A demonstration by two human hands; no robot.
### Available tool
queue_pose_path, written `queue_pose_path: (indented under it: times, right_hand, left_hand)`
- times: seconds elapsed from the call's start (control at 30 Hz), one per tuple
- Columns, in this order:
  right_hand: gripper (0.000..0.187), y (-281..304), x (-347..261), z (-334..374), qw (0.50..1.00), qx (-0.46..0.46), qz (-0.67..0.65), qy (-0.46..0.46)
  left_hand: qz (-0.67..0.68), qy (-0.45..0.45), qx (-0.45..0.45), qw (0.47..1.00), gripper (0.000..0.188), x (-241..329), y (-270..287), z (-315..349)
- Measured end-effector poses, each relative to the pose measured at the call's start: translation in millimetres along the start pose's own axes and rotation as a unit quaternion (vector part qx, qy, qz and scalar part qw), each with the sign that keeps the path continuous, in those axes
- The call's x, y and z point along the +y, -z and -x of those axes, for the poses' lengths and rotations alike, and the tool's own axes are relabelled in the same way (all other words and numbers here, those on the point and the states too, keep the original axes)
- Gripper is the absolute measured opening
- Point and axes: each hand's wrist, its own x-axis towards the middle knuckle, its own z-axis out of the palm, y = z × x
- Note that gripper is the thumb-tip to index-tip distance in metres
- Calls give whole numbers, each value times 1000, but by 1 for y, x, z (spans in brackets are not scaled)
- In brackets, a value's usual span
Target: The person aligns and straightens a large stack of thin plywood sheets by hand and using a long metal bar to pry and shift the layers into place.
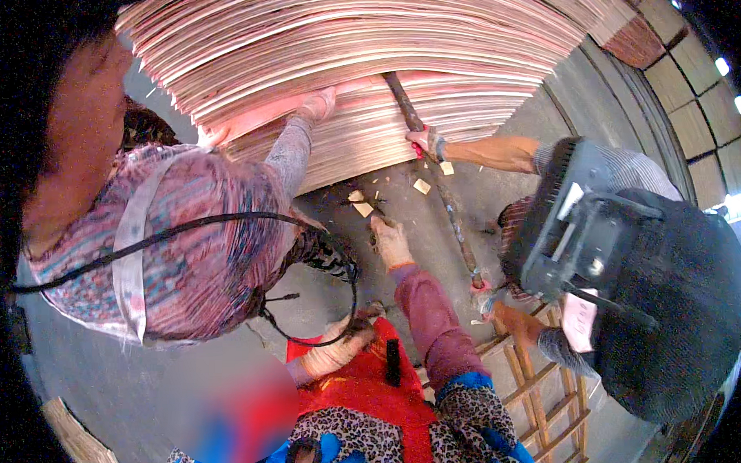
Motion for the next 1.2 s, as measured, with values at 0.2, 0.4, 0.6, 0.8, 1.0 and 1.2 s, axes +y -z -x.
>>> queue_pose_path:
  times: [0.2, 0.4, 0.6, 0.8, 1.0, 1.2]
  right_hand:
    - [32, -24, -4, -64, 996, -74, 30, -44]
    - [34, -45, -3, -134, 997, -60, -29, 27]
    - [54, -30, -26, -164, 995, -89, -29, 45]
    - [60, -26, -16, -179, 995, -94, -17, 11]
    - [24, -43, -2, -164, 995, -93, 5, -22]
    - [28, -24, 13, -147, 999, -36, -6, -10]
  left_hand:
    - [278, 210, 110, 931, 33, -32, 13, -4]
    - [282, 292, 204, 891, 41, -50, 29, -18]
    - [310, 300, 266, 862, 39, -50, 32, -59]
    - [368, 299, 300, 827, 38, -63, 33, -72]
    - [305, 309, 320, 842, 33, -85, 46, -81]
    - [-17, 336, 273, 901, 37, -184, 28, -63]
